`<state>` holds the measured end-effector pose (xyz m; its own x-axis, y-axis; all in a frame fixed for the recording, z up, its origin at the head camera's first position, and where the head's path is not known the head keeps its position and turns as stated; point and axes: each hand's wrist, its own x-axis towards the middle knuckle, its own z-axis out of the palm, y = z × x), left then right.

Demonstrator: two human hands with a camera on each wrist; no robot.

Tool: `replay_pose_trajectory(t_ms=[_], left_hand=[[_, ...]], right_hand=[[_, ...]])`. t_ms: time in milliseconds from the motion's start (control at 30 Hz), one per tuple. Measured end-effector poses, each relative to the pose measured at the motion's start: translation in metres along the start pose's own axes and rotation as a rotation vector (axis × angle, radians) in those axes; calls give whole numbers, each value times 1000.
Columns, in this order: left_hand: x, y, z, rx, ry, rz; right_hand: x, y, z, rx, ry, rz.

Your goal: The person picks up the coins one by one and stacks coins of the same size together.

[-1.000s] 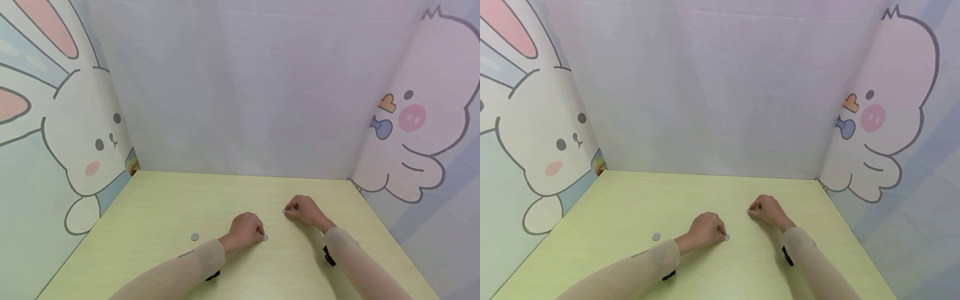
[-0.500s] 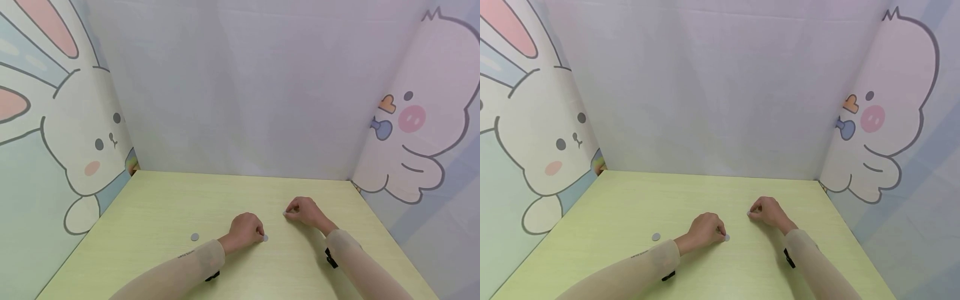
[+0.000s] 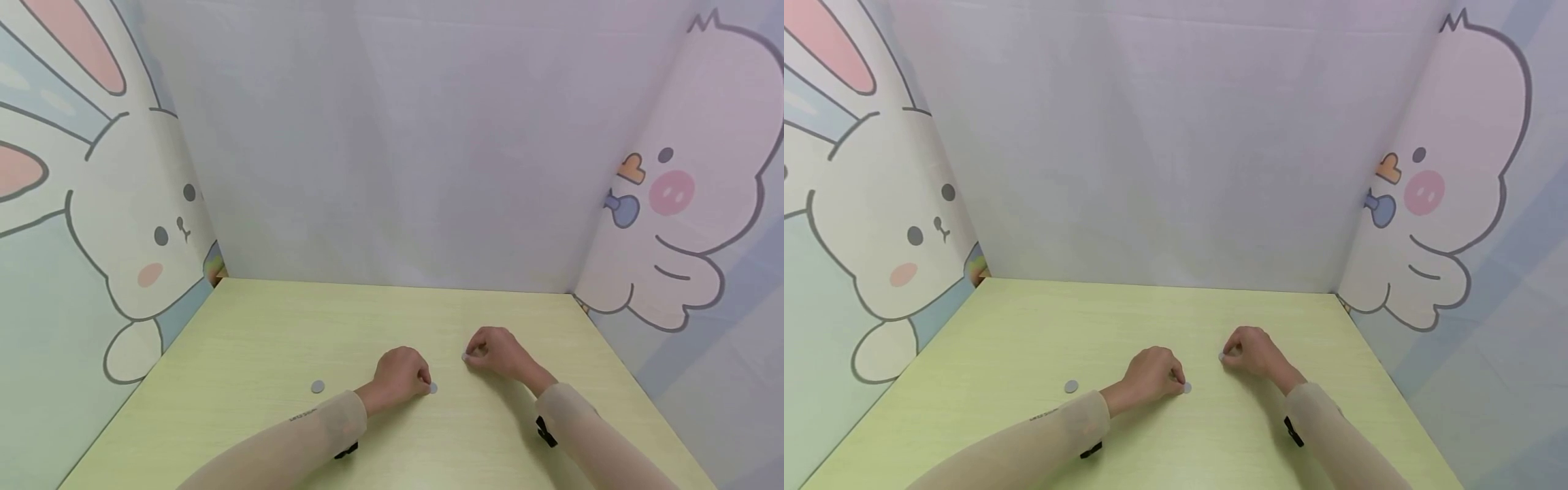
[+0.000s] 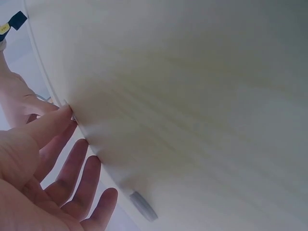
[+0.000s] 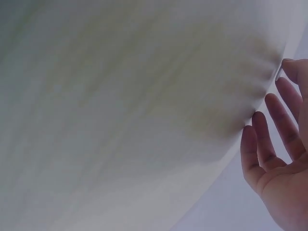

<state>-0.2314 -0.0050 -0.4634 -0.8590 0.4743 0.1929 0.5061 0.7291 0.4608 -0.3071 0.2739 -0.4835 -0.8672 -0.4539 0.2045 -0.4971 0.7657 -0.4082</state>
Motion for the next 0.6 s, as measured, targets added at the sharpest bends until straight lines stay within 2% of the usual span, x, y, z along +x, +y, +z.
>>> replay_pose_trajectory(t_ms=[267,600], left_hand=[[0,0,-1,1,-2,2],[1,-1,1,1,1,15]], right_hand=[[-7,-12,3,4,24,-102],[-13,-31,8,-9,32,-152]])
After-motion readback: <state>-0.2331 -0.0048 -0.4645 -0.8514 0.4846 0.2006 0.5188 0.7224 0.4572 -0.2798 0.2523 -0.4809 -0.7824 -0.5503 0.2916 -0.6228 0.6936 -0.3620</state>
